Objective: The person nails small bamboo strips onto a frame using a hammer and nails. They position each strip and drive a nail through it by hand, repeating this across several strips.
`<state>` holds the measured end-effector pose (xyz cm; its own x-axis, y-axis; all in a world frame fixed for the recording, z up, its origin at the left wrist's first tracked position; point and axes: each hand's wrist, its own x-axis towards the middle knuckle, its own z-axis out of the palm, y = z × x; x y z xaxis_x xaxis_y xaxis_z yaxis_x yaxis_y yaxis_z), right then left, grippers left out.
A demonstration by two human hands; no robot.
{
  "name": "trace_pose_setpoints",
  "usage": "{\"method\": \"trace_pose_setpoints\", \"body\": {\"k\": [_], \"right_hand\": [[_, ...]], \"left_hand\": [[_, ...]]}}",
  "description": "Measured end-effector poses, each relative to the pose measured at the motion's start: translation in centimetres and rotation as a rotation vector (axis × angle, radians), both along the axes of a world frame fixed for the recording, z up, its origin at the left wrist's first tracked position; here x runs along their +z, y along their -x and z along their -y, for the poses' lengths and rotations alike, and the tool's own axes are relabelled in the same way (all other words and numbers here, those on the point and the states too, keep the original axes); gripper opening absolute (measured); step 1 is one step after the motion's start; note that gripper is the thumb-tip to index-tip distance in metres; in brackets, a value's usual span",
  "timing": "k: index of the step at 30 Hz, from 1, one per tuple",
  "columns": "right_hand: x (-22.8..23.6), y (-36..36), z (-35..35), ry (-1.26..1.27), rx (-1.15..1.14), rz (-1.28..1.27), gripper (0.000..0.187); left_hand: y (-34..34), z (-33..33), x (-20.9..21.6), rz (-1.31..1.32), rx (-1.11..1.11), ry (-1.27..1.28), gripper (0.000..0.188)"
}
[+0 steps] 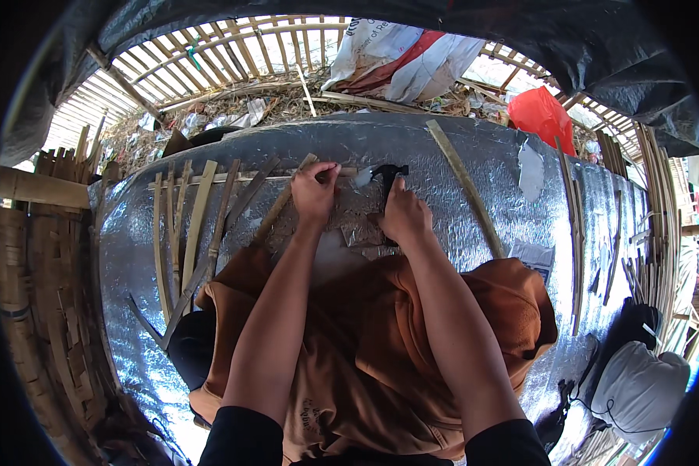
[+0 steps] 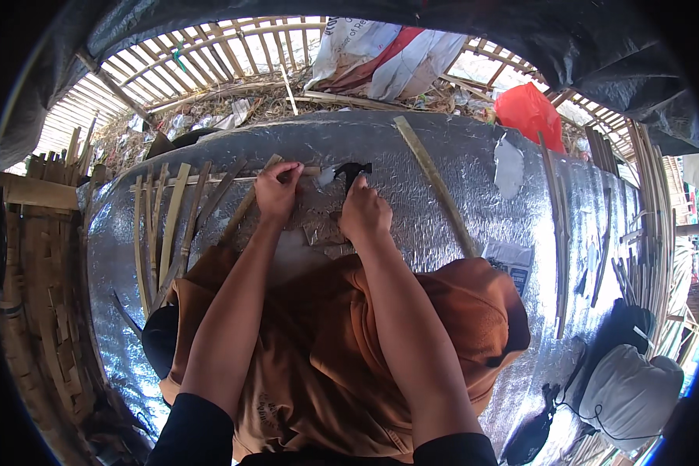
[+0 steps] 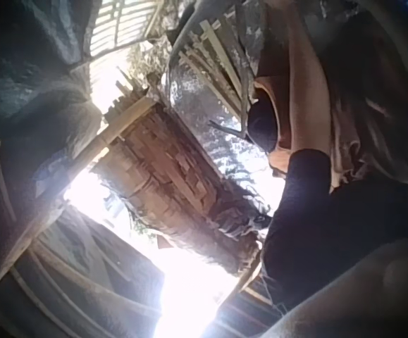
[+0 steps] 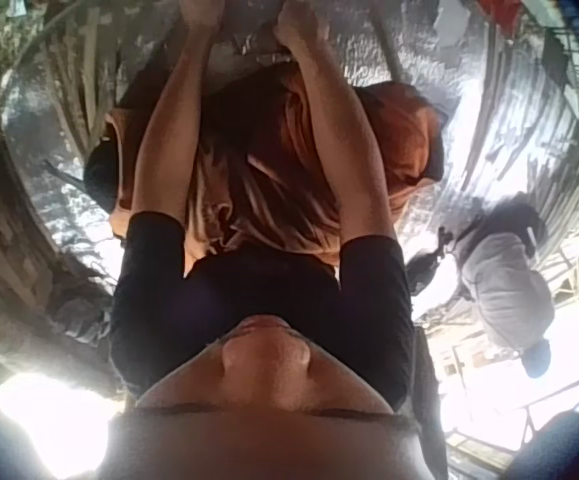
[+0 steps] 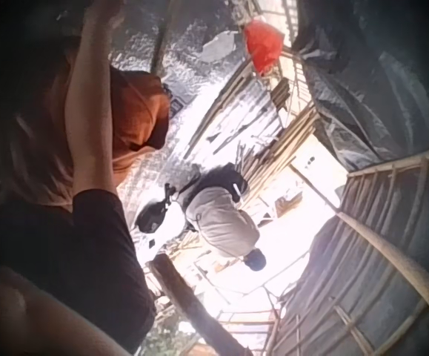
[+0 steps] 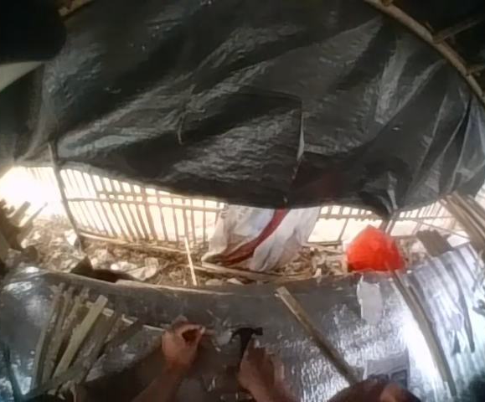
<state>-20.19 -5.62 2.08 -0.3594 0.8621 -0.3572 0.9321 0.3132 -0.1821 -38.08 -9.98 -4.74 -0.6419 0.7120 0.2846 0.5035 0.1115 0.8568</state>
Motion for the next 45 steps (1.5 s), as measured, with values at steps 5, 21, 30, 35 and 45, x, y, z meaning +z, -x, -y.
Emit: {"method": "trace_pose_setpoints", "body": {"k": [5, 21, 30, 35, 45], "right_hand": [[0.3, -0.1, 0.0, 0.013, 0.009, -0.03, 0.055], [1.8, 0.2, -0.2, 0.086, -0.003, 0.037, 0.077], [0.8, -1.7, -1.6, 0.092, -0.02, -0.119, 0.071], [2.4, -0.2, -0.4, 0.529, -0.578, -0.859, 0.041], [4.6, 1.0, 1.7, -0.071, -0.041, -0.548, 0.037]], "left_hand": [[-0.5, -0.1, 0.1, 0.041, 0.049, 0.064, 0.021], [-0.8, -0.1, 0.0, 0.017, 0.053, 0.078, 0.022], [-1.5, 0.1, -0.2, 0.042, 0.067, 0.08, 0.02], [-1.1, 0.4, -0.8, -0.02, 0.062, 0.062, 0.017], [-1.7, 0.4, 0.2, 0.138, 0.036, 0.041, 0.012]]}}
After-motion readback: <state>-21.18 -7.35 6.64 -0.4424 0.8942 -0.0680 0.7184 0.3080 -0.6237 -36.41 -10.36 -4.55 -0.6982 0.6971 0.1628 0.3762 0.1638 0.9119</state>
